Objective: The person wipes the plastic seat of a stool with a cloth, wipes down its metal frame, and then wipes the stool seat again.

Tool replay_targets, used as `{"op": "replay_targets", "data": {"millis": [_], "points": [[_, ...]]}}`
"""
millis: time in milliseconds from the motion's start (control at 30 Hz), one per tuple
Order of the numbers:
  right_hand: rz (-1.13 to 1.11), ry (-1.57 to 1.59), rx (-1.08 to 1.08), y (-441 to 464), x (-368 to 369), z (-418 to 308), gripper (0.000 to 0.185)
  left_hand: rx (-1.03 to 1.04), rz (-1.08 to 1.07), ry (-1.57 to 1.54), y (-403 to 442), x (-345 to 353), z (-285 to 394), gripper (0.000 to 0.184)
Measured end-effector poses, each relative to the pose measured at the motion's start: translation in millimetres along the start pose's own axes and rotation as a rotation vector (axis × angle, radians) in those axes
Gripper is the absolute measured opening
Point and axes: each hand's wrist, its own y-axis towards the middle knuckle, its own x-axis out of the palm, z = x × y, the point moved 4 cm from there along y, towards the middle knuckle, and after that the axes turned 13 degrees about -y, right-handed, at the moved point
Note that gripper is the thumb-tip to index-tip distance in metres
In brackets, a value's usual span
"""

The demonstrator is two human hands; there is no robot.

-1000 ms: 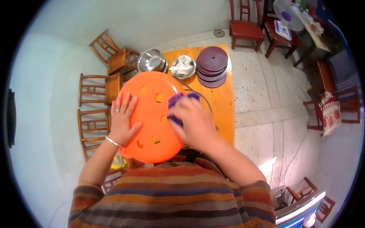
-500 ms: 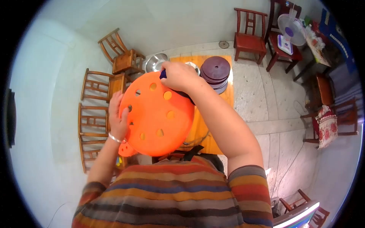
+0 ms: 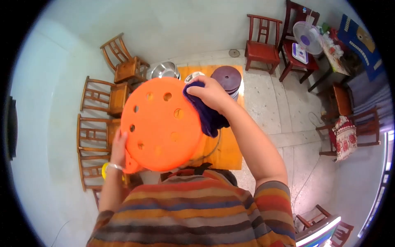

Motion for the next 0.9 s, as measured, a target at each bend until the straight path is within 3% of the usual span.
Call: {"op": "replay_targets", "data": {"millis": [133,167,300,400,467,533,600,633,767,833,900], "points": [[0.062,0.263,0.038,-58.6,11.2,4.7,0.023,0.104,-0.110,0.160,77.3,-16.2,14.0,0.045],[0.048,0.340,0.140,-73.4,18.0,13.1,0.023,0.092,-0.146,0.187,91.3,-13.3,15.7,0.046],[0.221,0.338,0.022,-108.0,28.6,36.2,0.026,0.011,-0.267,0.159,109.5,15.9,16.9,0.047],[0.306,0.311,0.057,-117.0,22.2,46.6,0.024,0.012,-0.247,0.295,119.5,28.3,16.8,0.049],[0.392,-0.051,-0.057,-125.9,22.1,48.8,0.023,0.083,-0.198,0.425,134.5,20.5,10.6,0.050],[0.492,-0.332,-0.349,-142.4,33.6,35.3,0.028,0.239,-0.165,0.689,130.1,37.0,21.1,0.051],[0.357,-0.395,-0.585,-151.8,49.8,19.9,0.029,0.483,-0.146,1.072,100.5,78.9,33.5,0.052],[0.275,-0.498,-0.606,-151.4,55.0,17.1,0.027,0.462,-0.150,1.076,99.6,80.3,33.9,0.053],[0.521,-0.531,-0.475,-95.5,31.3,-5.0,0.021,0.475,-0.155,1.101,102.5,76.3,35.3,0.054],[0.352,-0.608,-0.384,-55.1,20.3,-15.6,0.021,0.466,-0.157,1.108,100.5,77.5,35.6,0.054],[0.332,-0.758,-0.387,-10.3,16.4,-25.6,0.021,0.469,-0.153,1.112,99.4,79.0,36.0,0.054]]}}
